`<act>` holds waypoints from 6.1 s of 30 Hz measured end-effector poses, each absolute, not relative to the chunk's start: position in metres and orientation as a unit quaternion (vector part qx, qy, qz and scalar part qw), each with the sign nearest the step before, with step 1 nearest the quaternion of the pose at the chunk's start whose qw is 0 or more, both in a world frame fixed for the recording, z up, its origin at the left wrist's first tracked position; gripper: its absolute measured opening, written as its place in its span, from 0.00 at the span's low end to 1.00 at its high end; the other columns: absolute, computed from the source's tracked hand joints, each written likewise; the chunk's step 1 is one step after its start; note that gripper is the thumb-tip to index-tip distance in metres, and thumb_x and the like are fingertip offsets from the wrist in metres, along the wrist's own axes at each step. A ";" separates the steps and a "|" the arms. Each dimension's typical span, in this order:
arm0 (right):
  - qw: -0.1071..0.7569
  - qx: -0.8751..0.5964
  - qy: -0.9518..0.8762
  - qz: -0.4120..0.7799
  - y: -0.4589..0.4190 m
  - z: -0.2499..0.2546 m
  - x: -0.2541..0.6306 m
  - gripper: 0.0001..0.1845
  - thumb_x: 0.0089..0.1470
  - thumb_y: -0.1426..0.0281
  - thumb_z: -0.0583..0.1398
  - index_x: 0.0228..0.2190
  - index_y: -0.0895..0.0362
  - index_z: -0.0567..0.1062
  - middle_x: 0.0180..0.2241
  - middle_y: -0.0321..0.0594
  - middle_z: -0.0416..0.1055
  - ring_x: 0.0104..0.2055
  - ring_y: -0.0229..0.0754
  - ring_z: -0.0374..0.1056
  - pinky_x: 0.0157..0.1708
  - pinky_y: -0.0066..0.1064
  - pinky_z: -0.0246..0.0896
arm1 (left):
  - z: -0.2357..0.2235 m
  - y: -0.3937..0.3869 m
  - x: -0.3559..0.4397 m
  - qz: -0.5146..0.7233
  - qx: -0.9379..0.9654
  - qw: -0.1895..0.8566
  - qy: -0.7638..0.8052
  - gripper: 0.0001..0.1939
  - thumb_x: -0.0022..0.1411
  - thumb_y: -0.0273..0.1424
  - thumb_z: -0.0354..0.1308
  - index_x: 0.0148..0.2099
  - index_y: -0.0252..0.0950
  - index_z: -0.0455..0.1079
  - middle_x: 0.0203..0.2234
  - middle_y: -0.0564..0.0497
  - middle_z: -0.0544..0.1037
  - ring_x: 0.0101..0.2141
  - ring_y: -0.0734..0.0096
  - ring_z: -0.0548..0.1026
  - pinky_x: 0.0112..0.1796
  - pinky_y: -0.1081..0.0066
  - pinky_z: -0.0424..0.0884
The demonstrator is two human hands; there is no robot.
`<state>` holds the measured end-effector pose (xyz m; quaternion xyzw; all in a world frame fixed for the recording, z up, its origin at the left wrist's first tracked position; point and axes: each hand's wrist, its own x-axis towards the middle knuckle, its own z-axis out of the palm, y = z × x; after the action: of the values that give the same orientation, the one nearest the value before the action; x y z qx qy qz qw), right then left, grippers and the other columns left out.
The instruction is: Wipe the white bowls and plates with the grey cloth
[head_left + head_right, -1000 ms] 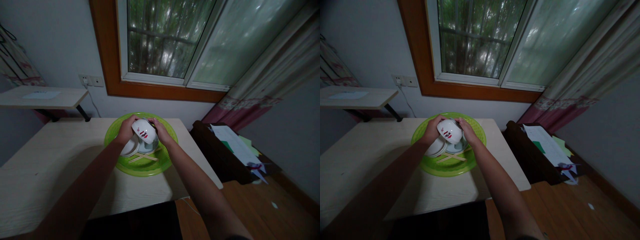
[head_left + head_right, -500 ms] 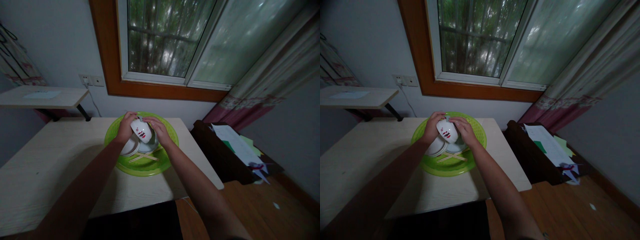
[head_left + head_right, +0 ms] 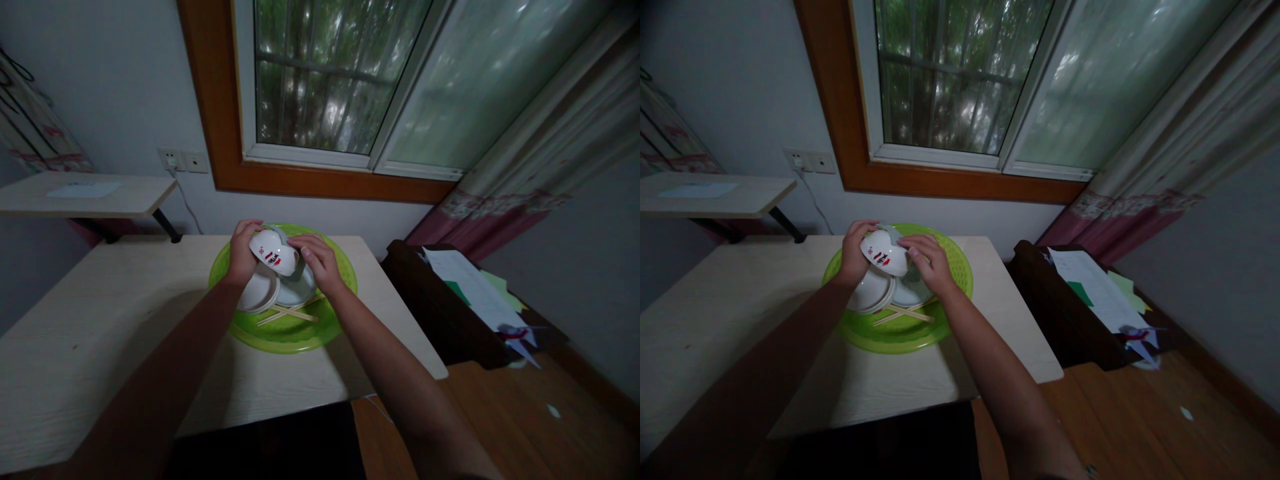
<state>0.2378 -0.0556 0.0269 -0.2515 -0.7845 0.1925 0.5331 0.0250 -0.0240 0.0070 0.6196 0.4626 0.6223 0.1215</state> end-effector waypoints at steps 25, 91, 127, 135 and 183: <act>0.534 -0.256 -0.763 0.259 -0.057 0.027 0.234 0.24 0.70 0.53 0.49 0.55 0.47 0.77 0.55 0.38 0.77 0.66 0.46 0.63 0.67 0.46 0.54 | 0.012 -0.033 0.025 0.588 0.648 0.151 0.460 0.07 0.56 0.27 0.57 0.37 0.41 0.74 0.34 0.52 0.80 0.38 0.64 0.76 0.42 0.66 0.70; 0.528 -0.280 -0.764 0.242 -0.052 0.024 0.238 0.23 0.69 0.52 0.50 0.53 0.46 0.77 0.53 0.38 0.78 0.66 0.47 0.63 0.67 0.48 0.55 | 0.011 -0.031 0.024 0.630 0.586 0.216 0.462 0.07 0.54 0.32 0.57 0.36 0.42 0.74 0.32 0.53 0.80 0.36 0.67 0.75 0.39 0.69 0.70; 0.532 -0.358 -0.674 0.367 -0.033 0.008 0.233 0.34 0.52 0.54 0.68 0.58 0.50 0.71 0.59 0.44 0.70 0.56 0.49 0.69 0.54 0.42 0.69 | 0.007 -0.021 0.027 0.504 0.576 0.228 0.602 0.16 0.58 0.36 0.60 0.46 0.35 0.77 0.39 0.45 0.83 0.39 0.59 0.79 0.41 0.67 0.72; 0.554 -0.391 -0.627 0.383 -0.028 0.012 0.237 0.26 0.55 0.50 0.63 0.48 0.53 0.75 0.48 0.42 0.77 0.48 0.47 0.73 0.51 0.37 0.68 | 0.008 -0.027 0.037 0.537 0.554 0.390 0.504 0.20 0.59 0.43 0.58 0.47 0.35 0.76 0.40 0.45 0.82 0.37 0.61 0.79 0.34 0.69 0.73; 0.662 -0.375 -0.547 0.349 -0.021 0.005 0.245 0.28 0.48 0.55 0.68 0.46 0.49 0.64 0.44 0.36 0.70 0.41 0.40 0.70 0.47 0.35 0.69 | 0.017 -0.030 0.036 0.488 0.553 0.289 0.610 0.19 0.67 0.48 0.49 0.48 0.40 0.70 0.24 0.52 0.74 0.20 0.69 0.71 0.22 0.72 0.63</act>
<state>0.2448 -0.0207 0.0047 -0.3754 -0.5472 0.3486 0.6619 0.0357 -0.0301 0.0168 0.5532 0.6100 0.4882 0.2889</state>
